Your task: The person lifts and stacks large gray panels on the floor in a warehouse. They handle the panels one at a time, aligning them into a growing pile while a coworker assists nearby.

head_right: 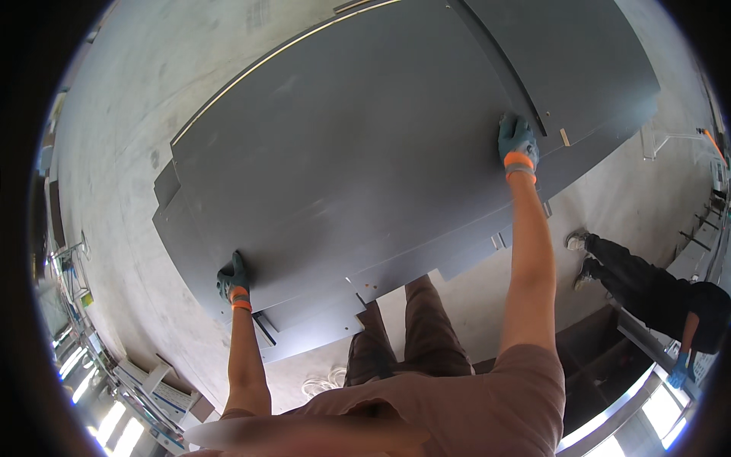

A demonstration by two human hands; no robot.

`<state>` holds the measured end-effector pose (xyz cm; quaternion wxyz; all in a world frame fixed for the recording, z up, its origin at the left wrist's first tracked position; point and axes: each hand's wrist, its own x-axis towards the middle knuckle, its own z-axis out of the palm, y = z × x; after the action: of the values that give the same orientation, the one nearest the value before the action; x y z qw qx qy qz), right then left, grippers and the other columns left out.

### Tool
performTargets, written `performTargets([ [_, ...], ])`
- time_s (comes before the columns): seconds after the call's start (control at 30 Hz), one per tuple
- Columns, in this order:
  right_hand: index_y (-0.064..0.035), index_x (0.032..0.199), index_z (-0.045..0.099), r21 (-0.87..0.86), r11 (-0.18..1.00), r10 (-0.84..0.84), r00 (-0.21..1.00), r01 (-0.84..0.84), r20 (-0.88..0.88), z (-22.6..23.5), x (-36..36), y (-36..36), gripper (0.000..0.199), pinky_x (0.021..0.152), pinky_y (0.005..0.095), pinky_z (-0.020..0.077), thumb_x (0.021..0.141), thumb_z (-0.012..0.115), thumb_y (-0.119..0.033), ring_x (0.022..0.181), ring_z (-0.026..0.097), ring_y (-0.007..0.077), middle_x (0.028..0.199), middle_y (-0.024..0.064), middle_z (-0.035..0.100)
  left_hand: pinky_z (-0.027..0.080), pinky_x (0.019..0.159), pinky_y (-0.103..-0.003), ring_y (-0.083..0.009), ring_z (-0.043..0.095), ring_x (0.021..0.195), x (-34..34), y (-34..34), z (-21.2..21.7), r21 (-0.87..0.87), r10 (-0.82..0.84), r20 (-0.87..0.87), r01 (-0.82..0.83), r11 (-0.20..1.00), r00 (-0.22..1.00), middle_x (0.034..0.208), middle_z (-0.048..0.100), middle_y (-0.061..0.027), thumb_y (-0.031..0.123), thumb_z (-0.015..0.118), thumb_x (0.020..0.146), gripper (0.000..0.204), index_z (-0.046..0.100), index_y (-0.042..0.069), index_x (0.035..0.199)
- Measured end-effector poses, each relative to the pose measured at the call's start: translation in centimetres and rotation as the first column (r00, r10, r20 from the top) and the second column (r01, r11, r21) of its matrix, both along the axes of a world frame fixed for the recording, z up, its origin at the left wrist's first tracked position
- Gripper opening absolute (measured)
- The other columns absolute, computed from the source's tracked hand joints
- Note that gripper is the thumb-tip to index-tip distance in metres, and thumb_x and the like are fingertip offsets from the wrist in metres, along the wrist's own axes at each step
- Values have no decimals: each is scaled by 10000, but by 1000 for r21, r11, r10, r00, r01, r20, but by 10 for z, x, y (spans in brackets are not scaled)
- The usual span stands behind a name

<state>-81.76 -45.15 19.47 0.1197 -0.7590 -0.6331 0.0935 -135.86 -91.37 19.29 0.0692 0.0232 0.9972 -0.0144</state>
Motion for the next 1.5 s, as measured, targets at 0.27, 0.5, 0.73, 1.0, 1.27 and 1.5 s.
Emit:
performTargets([
  [0.27,-103,1414,441,89,895,387,859,-438,335,32,-18,-35,695,1122,545,252,888,553,-543,1411,315,333,1467,120,436,465,958,-474,-367,585,1105,25,17,5,22,-32,71,31,999,997,1157,632,-196,791,618,703,918,589,30,1216],
  [0.5,-158,1519,282,-110,961,276,918,-255,283,1,-4,-29,900,1156,582,95,826,554,-665,1481,137,346,1587,118,224,469,950,-464,-351,575,1122,60,48,3,1,5,-35,-5,1000,999,1118,639,-172,798,616,699,900,607,36,1176],
  [0.73,-201,1545,240,-69,969,248,925,-238,289,-15,-3,-28,933,1138,620,102,819,521,-715,1488,120,359,1610,108,196,462,955,-461,-360,605,1100,71,69,39,17,-28,107,26,1000,994,1110,677,-164,791,591,717,800,690,69,1046],
  [1.0,-219,1538,242,14,964,243,905,-265,350,-39,-9,-37,899,1142,579,138,841,481,-734,1478,165,351,1602,85,233,398,1015,-458,-344,480,1236,69,26,7,118,62,-68,-54,992,996,1289,540,-155,790,567,730,928,516,71,1315],
  [1.27,-129,1273,571,155,907,383,920,-392,85,-2,-53,-190,511,1084,546,339,913,559,-491,1309,433,421,1415,187,488,429,957,-484,-359,495,1191,81,25,0,228,71,-38,-60,972,997,1261,537,-153,794,575,723,958,492,33,1299],
  [1.5,17,1255,581,-285,952,52,976,-112,-210,29,-17,-537,587,1118,455,329,916,580,-462,1315,425,413,1367,257,511,468,837,-493,-307,543,1096,79,17,-7,174,6,-5,-5,985,1000,1129,562,-110,871,404,748,952,503,50,1219],
])
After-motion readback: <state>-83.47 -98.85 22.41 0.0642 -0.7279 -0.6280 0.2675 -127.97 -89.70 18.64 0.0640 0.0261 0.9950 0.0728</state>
